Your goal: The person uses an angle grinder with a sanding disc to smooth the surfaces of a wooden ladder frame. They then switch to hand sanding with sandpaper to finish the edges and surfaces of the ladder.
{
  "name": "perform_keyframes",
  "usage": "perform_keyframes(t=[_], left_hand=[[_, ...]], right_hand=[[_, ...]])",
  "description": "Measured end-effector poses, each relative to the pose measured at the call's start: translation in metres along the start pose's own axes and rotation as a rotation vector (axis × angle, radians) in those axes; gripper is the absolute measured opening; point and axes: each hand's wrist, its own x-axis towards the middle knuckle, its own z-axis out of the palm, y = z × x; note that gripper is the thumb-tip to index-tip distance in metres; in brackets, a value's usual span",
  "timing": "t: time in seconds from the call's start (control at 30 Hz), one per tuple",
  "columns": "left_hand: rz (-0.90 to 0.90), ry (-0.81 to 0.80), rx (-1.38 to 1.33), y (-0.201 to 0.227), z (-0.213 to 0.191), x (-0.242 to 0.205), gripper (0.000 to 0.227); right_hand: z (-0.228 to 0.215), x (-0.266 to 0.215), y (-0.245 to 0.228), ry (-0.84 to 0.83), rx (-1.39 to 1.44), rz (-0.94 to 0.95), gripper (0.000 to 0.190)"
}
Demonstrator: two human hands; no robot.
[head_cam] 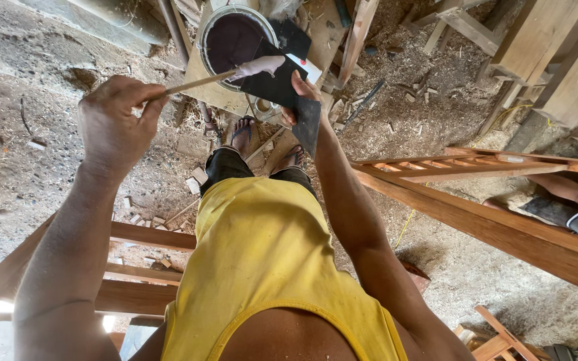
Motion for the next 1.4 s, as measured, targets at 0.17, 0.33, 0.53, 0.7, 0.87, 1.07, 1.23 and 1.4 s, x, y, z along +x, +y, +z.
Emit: perform_keyframes(t=[0.17, 0.33, 0.53, 0.7, 0.87, 1.07, 1.23, 1.4], left_hand=[[0.070, 0.033, 0.138, -0.004, 0.011, 0.001, 0.004], [0.162, 0.162, 0.295, -0.004, 0.014, 0.006, 0.009], [0.047, 0.127, -0.054, 0.005, 0.005, 0.008, 0.007], [-0.139, -0.010, -0.253, 0.015, -0.008, 0.013, 0.012], [-0.341, -0.175, -0.290, 0.014, -0.014, 0.009, 0.015], [-0.583, -0.401, 0.064, 0.019, 0.029, 0.042, 0.017], [0.124, -0.093, 0.561, 0.088, 0.098, 0.062, 0.024], [0.255, -0.572, -0.387, 0.172, 0.169, -0.002, 0.087]], right_hand=[[0.007, -0.012, -0.006, -0.062, 0.032, -0.007, 0.037], [0.010, -0.018, -0.010, -0.071, 0.038, -0.020, 0.036], [-0.001, -0.008, -0.007, -0.038, -0.038, -0.061, 0.039], [-0.014, 0.006, -0.003, -0.036, -0.052, -0.059, 0.041], [-0.023, 0.010, 0.003, 0.010, -0.051, -0.051, 0.040], [-0.076, -0.007, 0.016, 0.113, 0.146, -0.106, 0.043], [-0.140, -0.022, 0.027, -0.158, 0.502, -0.125, 0.048], [-0.153, -0.044, 0.079, 0.233, 0.552, -0.264, 0.046]])
